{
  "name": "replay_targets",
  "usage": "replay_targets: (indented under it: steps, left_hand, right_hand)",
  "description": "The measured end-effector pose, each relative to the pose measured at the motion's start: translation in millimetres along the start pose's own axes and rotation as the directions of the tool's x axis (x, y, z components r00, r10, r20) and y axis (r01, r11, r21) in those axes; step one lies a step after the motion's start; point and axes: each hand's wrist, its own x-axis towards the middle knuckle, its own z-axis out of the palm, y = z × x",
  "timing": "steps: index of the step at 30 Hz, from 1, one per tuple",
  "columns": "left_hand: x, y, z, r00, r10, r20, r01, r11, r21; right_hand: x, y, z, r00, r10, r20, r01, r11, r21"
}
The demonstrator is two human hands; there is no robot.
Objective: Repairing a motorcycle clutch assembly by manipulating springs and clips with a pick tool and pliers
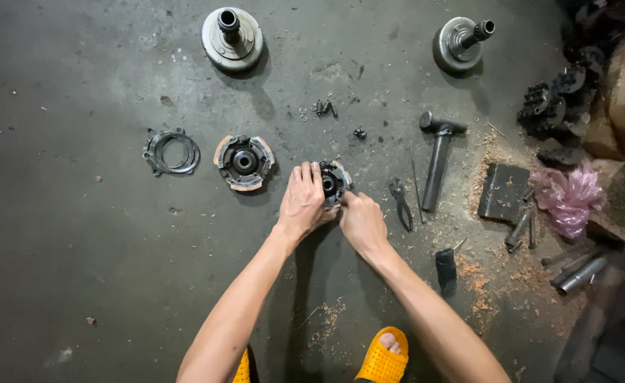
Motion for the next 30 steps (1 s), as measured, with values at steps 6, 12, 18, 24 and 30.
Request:
replay_targets:
  steps: [6,12,18,24,30]
  left_hand:
    - [1,6,2,1.000,-0.001,-0.017,0.001,0.999,0.032]
    - [-5,-4,45,0.998,0.007,0.070,-0.008,1.000,0.022]
    - [0,-6,-24,0.992,0.049,0.119,-0.043,0.998,-0.048]
    - [-10,-14,-62,0.983,0.099,0.156,-0.093,0.995,-0.046]
    - [-12,-22,-53,0.957,0.031,0.289,-0.045,0.998,0.041]
  right_hand:
    - [-10,26,27,0.903,-0.180,-0.390,0.309,0.902,0.300]
    - [-21,24,10,0.903,-0.059,-0.425,0.266,0.854,0.447]
    - [-59,62,17,0.901,-0.082,-0.426,0.224,0.929,0.294]
    - [-58,61,-4,0.861,-0.095,-0.499,0.233,0.947,0.222]
    - [20,125,-25,0.859,0.081,-0.505,-0.023,0.993,0.119]
